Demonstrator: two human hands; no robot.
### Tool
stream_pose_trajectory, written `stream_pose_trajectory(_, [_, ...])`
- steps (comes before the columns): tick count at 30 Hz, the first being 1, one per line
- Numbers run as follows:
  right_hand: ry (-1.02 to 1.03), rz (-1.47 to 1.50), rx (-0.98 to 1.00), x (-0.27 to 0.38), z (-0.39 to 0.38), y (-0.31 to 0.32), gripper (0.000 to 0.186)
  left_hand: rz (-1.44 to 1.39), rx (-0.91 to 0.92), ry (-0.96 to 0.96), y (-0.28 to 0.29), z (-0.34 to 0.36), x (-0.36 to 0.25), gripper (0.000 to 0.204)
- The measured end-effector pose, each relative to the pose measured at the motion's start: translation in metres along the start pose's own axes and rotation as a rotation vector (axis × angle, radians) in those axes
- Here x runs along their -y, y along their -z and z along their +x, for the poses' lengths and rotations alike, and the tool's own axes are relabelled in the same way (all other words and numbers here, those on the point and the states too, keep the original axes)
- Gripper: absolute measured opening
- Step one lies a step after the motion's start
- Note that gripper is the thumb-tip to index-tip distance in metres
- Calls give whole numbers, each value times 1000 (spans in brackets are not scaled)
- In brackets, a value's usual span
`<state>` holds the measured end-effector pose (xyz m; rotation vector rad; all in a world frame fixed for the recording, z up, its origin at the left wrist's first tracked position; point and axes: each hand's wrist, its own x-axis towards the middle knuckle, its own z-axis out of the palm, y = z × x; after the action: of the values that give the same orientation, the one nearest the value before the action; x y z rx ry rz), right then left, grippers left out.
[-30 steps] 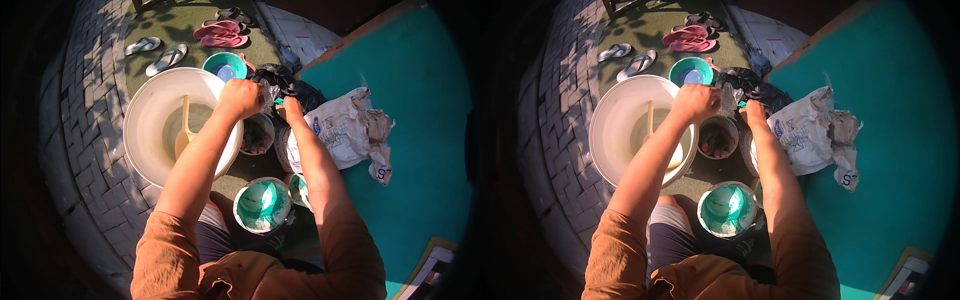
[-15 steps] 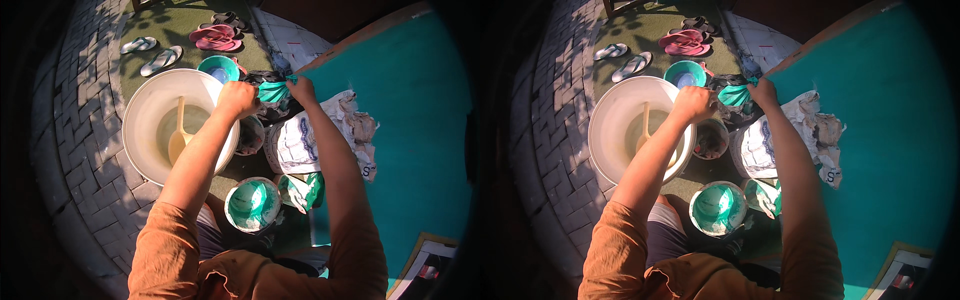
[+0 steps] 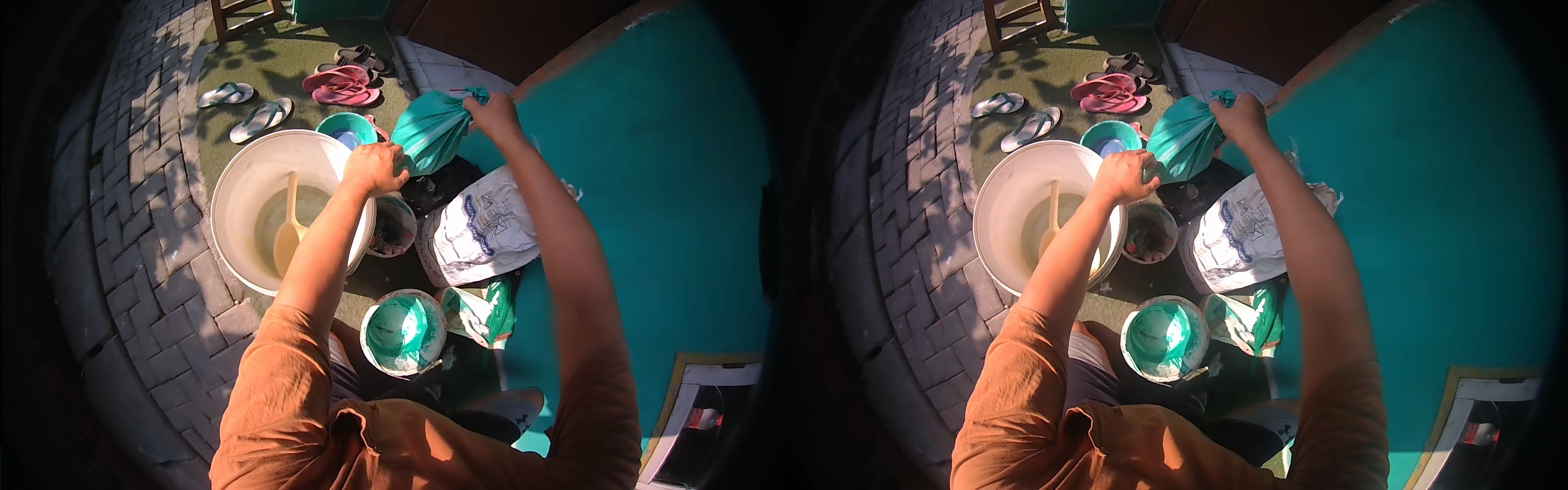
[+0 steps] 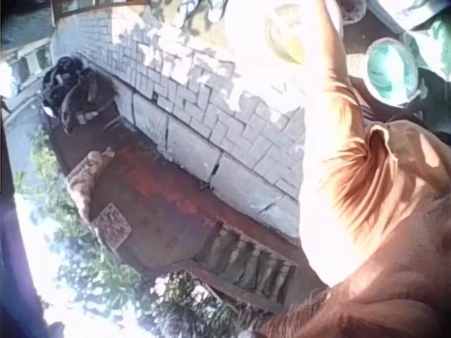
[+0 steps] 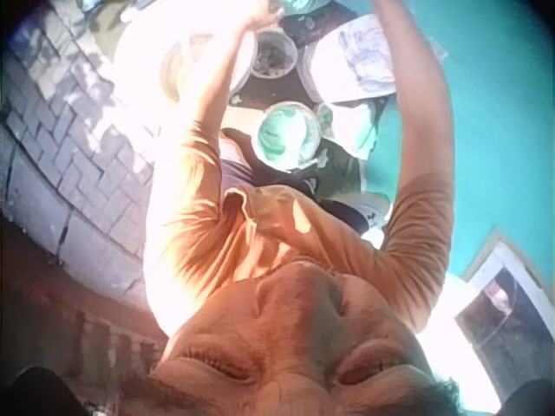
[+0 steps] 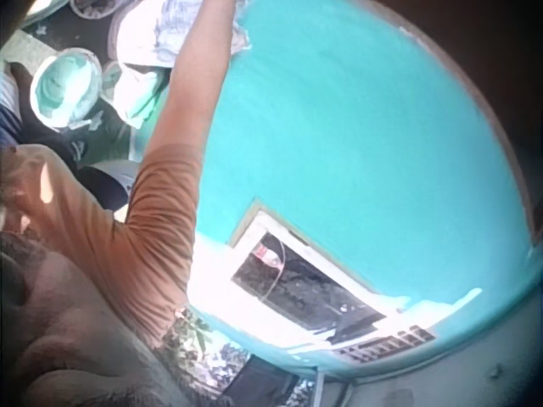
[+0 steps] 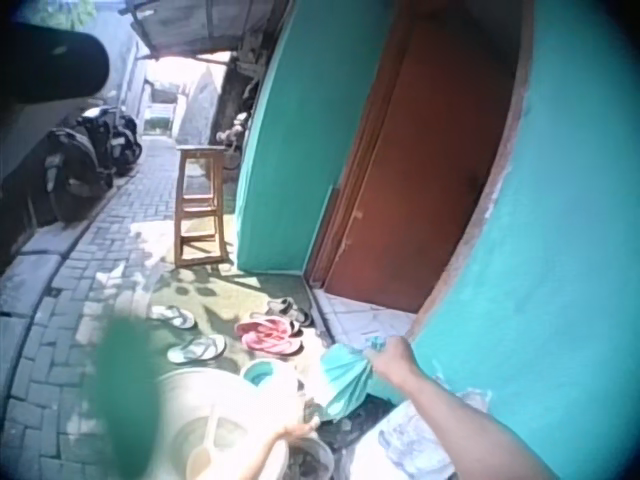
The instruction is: The person sits on a paved outdoor area and prepares a green paint mixture. They open a black plastic bag, remove a green cloth, and use it to wipe the inside of a paint bucket. They then scoop water from a larger bucket with a yellow scoop and pour it into the paint bucket, followed by stirring the mixture with a metal tool.
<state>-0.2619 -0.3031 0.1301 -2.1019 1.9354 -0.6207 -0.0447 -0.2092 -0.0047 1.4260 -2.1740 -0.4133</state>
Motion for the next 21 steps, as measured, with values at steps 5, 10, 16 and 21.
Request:
stream_pose_trajectory(5, [-34, 110, -64, 40, -37, 42, 45, -121, -96, 2, 0, -5, 15, 48])
stream_pose_trajectory(10, [-17, 175, -90, 46, -68, 108, 28, -682, -335, 30, 12, 5, -9, 54])
stream_pose_trajectory(16, [-52, 358, -119, 72, -170, 203, 27, -613, -339, -360, 59, -31, -164, 73])
stream_pose_trajectory(21, [-45, 397, -162, 70, -246, 236, 25, -310, -390, -388, 67, -83, -250, 78])
